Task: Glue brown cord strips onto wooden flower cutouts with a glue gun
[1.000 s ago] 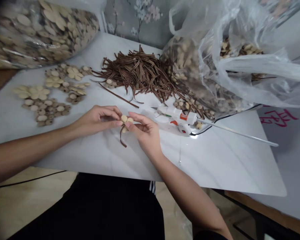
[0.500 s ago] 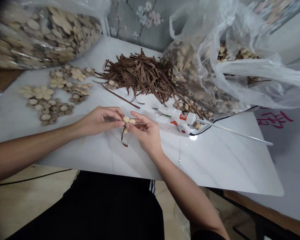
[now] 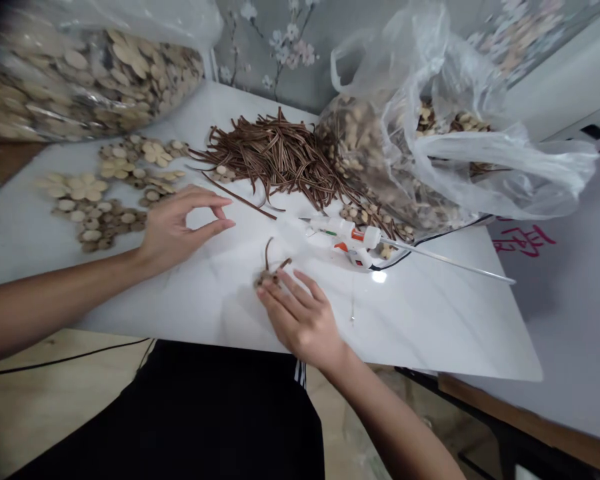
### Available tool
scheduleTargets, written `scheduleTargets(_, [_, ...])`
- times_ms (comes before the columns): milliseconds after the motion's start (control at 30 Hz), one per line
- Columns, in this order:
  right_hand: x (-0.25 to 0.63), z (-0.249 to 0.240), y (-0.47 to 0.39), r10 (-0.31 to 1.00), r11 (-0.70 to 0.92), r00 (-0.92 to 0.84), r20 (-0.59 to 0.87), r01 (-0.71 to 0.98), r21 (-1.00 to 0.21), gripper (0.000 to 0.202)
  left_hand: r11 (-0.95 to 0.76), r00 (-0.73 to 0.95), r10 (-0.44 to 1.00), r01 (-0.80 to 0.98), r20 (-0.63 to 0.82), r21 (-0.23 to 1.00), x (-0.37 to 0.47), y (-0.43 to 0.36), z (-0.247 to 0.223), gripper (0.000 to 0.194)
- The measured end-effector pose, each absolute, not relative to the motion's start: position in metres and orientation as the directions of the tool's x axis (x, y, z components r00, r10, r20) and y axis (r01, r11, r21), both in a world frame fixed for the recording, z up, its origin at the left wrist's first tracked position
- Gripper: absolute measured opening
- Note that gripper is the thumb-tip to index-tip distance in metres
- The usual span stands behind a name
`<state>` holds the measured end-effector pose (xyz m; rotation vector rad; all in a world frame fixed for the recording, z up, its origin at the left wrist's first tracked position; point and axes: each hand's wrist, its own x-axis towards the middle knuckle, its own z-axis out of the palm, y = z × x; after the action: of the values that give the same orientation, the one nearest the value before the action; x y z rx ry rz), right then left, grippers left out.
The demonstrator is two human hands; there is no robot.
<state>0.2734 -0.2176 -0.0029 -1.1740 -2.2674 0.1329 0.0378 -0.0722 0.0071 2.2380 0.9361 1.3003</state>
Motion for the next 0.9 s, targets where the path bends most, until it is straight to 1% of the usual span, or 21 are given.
scheduleTargets(67, [0.271, -0.005, -0.230, 0.767, 0.618, -0.475, 0.430, 0.727, -0.299, 0.060, -0.692, 0.373, 0.721, 0.349, 0.583, 0.632, 0.039, -0.071, 0.006, 0.018])
scheduleTargets(167, [0.265, 0.001, -0.237, 0.789, 0.580, -0.436, 0.433, 0.761, -0.290, 0.062, -0.682, 0.407, 0.728, 0.344, 0.552, 0.646, 0.041, -0.072, 0.005, 0.014])
scheduleTargets(267, [0.257, 0.004, -0.233, 0.816, 0.553, -0.449, 0.364, 0.789, -0.268, 0.051, -0.697, 0.431, 0.710, 0.318, 0.557, 0.643, 0.042, -0.074, 0.003, 0.013])
scheduleTargets(367, [0.251, -0.004, -0.228, 0.822, 0.557, -0.494, 0.283, 0.800, -0.224, 0.041, -0.717, 0.451, 0.688, 0.300, 0.569, 0.629, 0.042, -0.075, 0.000, 0.011])
scheduleTargets(467, [0.249, -0.014, -0.226, 0.831, 0.548, -0.498, 0.249, 0.810, -0.210, 0.042, -0.705, 0.468, 0.696, 0.300, 0.545, 0.642, 0.043, -0.075, -0.001, 0.010])
scheduleTargets(533, [0.250, -0.018, -0.226, 0.842, 0.531, -0.482, 0.244, 0.820, -0.214, 0.044, -0.660, 0.470, 0.733, 0.320, 0.491, 0.680, 0.043, -0.076, 0.000, 0.013])
scheduleTargets(567, [0.251, -0.019, -0.227, 0.845, 0.527, -0.476, 0.244, 0.821, -0.221, 0.044, -0.614, 0.472, 0.765, 0.328, 0.439, 0.718, 0.043, -0.076, 0.001, 0.016])
scheduleTargets(633, [0.254, -0.019, -0.227, 0.854, 0.516, -0.464, 0.235, 0.816, -0.262, 0.044, -0.464, 0.490, 0.827, 0.320, 0.275, 0.826, 0.044, -0.078, 0.005, 0.024])
scheduleTargets(700, [0.258, -0.018, -0.228, 0.872, 0.489, -0.437, 0.220, 0.799, -0.349, 0.043, -0.253, 0.529, 0.846, 0.286, 0.068, 0.924, 0.045, -0.080, 0.010, 0.035])
scheduleTargets(767, [0.260, -0.015, -0.228, 0.899, 0.438, -0.367, 0.239, 0.766, -0.470, 0.046, -0.073, 0.566, 0.821, 0.233, -0.074, 0.970, 0.046, -0.084, 0.016, 0.042])
scheduleTargets(833, [0.260, -0.009, -0.227, 0.920, 0.385, -0.250, 0.302, 0.724, -0.573, 0.052, 0.030, 0.584, 0.803, 0.162, -0.120, 0.986, 0.048, -0.089, 0.020, 0.045])
scheduleTargets(900, [0.257, -0.001, -0.223, 0.918, 0.352, -0.129, 0.375, 0.699, -0.623, 0.053, 0.077, 0.591, 0.800, 0.073, -0.105, 0.994, 0.049, -0.095, 0.024, 0.045])
